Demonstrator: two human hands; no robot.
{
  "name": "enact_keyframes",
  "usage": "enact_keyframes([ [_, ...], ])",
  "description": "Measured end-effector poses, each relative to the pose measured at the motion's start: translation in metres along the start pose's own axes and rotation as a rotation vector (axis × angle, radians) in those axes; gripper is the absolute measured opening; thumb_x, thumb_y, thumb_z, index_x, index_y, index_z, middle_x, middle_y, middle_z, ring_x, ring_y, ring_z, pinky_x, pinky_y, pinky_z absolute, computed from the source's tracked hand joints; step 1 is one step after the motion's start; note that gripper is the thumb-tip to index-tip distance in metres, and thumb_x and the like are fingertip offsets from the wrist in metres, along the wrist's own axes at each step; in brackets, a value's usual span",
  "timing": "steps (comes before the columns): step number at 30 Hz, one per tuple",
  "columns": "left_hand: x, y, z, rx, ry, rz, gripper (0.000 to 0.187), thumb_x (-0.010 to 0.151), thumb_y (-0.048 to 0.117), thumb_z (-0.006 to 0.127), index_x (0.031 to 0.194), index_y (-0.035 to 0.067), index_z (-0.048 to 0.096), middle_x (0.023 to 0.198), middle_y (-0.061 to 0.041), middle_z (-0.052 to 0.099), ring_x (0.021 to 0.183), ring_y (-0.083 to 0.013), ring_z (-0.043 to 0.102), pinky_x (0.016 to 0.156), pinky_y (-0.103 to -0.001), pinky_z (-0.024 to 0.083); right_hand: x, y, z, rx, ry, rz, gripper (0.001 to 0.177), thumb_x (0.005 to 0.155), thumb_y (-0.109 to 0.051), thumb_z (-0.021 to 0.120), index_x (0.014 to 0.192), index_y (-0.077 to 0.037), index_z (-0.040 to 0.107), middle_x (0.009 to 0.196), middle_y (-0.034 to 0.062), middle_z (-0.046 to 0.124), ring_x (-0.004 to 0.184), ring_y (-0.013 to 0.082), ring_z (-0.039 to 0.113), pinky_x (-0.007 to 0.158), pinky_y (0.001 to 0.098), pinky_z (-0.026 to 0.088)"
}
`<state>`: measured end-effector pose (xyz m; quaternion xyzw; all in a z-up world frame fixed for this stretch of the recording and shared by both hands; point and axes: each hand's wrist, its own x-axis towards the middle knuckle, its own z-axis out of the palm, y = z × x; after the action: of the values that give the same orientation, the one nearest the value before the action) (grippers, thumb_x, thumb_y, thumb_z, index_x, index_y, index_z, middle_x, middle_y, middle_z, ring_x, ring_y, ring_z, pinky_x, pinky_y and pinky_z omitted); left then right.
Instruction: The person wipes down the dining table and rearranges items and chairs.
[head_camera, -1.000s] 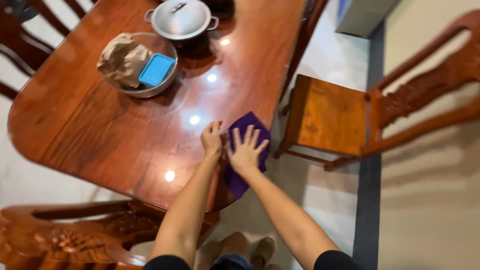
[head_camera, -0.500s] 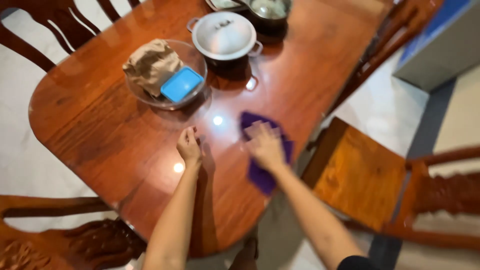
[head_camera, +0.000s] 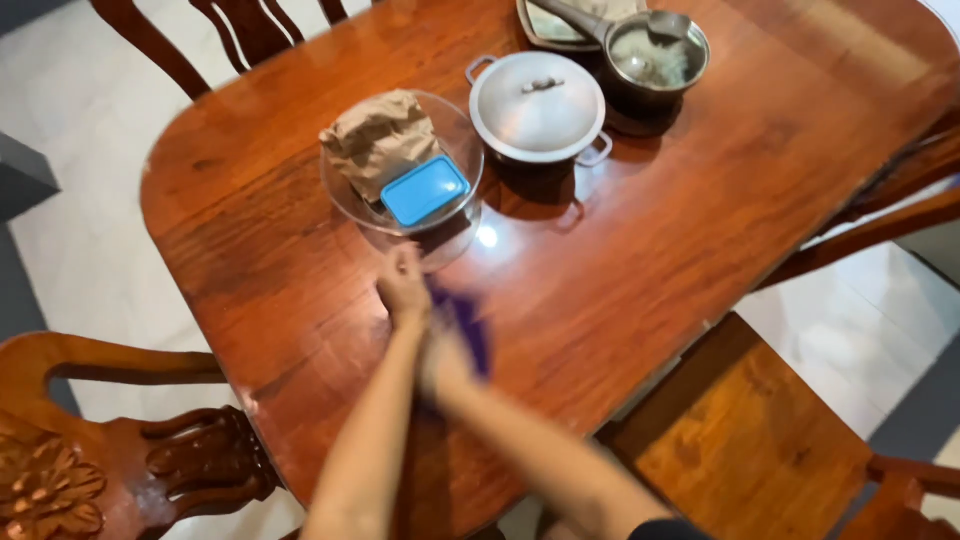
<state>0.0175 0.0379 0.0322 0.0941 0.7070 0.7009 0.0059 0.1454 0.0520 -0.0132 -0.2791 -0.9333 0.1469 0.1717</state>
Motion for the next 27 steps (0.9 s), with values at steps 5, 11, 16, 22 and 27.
enact_keyframes([
  [5,-0.014,0.035,0.077,0.235,-0.132,0.113,0.025,0.101,0.023,0.059,0.103,0.003,0.075,0.089,-0.01,0.078,0.079,-0.02,0.073,0.072,-0.033,0.055,0.016,-0.022,-0.109,0.25,-0.229,-0.162,0.039,0.095,-0.025,0.053,0.126,-0.004,0.064,0.136,0.0223,0.061,0.131,0.0424,0.056,0.114,0.0506,0.039],
  [11,-0.024,0.012,0.142,0.156,-0.121,0.044,0.023,0.102,0.02,0.059,0.105,0.002,0.073,0.087,-0.011,0.078,0.077,-0.0171,0.073,0.067,-0.031,0.056,0.128,0.257,-0.115,-0.028,0.22,-0.577,0.042,0.092,-0.02,0.06,0.126,0.004,0.067,0.14,0.024,0.059,0.132,0.0422,0.054,0.111,0.0556,0.041],
  [16,-0.029,0.018,0.176,0.112,-0.133,-0.125,0.024,0.102,0.02,0.058,0.108,0.002,0.072,0.088,-0.01,0.077,0.072,-0.017,0.071,0.055,-0.029,0.055,0.227,0.428,-0.129,-0.351,0.147,-0.184,0.038,0.097,-0.024,0.057,0.127,-0.003,0.064,0.152,0.0192,0.052,0.141,0.044,0.043,0.11,0.064,0.033],
  [22,-0.034,0.013,0.204,0.147,-0.162,-0.065,0.023,0.102,0.018,0.057,0.108,0.0,0.072,0.089,-0.011,0.076,0.076,-0.0168,0.073,0.061,-0.03,0.057,0.156,0.301,-0.103,-0.346,0.149,0.034,0.05,0.094,-0.029,0.055,0.135,0.0,0.056,0.148,0.0237,0.049,0.14,0.044,0.041,0.114,0.0631,0.023],
  [27,-0.04,0.033,0.257,0.355,-0.226,0.152,0.023,0.097,0.02,0.063,0.104,0.002,0.076,0.089,-0.017,0.076,0.077,-0.0263,0.075,0.072,-0.037,0.057,0.123,0.256,-0.094,0.163,0.194,-0.312,0.039,0.091,-0.021,0.061,0.123,0.0,0.065,0.126,0.0251,0.064,0.12,0.0435,0.057,0.108,0.0566,0.038],
])
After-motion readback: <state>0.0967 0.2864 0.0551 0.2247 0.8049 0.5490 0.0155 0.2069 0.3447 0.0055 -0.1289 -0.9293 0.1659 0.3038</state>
